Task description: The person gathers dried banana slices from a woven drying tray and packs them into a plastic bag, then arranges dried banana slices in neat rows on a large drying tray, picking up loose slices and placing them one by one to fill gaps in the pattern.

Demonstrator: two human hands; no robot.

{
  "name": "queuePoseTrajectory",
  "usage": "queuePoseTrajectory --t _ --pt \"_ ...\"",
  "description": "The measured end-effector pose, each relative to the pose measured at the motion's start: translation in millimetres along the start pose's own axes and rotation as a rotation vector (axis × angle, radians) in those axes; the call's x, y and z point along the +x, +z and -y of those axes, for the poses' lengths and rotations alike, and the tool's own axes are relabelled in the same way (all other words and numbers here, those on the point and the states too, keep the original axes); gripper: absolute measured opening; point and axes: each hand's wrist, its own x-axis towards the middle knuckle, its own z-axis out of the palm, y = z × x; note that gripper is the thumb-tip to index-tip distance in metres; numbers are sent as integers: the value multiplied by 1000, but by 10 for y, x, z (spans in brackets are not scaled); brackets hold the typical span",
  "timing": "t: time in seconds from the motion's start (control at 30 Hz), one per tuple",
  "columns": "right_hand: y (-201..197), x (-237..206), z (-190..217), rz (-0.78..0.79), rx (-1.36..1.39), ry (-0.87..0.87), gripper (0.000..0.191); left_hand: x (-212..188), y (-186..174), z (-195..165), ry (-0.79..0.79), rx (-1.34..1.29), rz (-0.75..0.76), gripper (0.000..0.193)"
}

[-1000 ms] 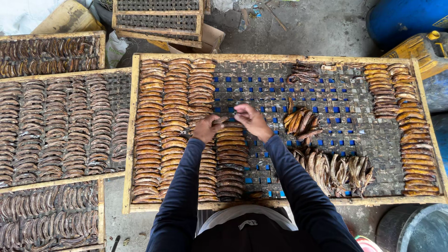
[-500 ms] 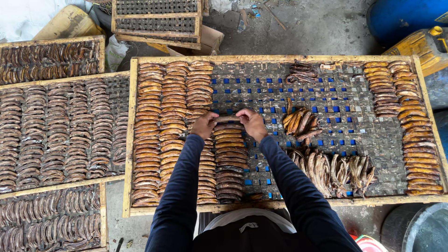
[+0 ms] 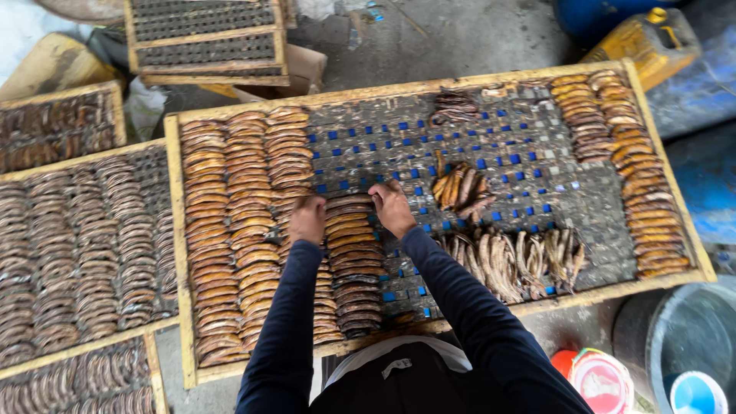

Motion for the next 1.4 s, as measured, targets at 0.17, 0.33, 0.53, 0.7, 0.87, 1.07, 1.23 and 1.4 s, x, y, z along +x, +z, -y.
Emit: queuePoseTrajectory --t 0.17,0.33,0.53,0.7,0.87,1.07,1.23,1.4 --pt "-717 -296 -598 197 -550 194 21 -365 -116 98 -108 -54 -60 11" --pt "-1802 -652 -1273 133 -609 377 36 -898 -214 100 -190 -74 -25 11" --pt "-1921 -839 -1528 230 -258 482 38 -1088 46 -138 -208 -213 -32 11" --pt "-1679 -959 -1466 -17 -322 519 33 -994 144 -505 -145 -238 133 12" --pt "-1570 -910 -1404 -176 -250 471 28 -943 147 -862 -62 -411 180 13" --pt "-1615 -927 -1386 -45 -260 341 51 -878 260 -920 -43 -416 301 16" --pt "-1571 -841 -1194 -132 -348 278 41 -827 280 -836 -53 -445 345 19" --pt "-1408 -381 -709 206 35 177 14 -583 224 -693 -310 -781 414 33"
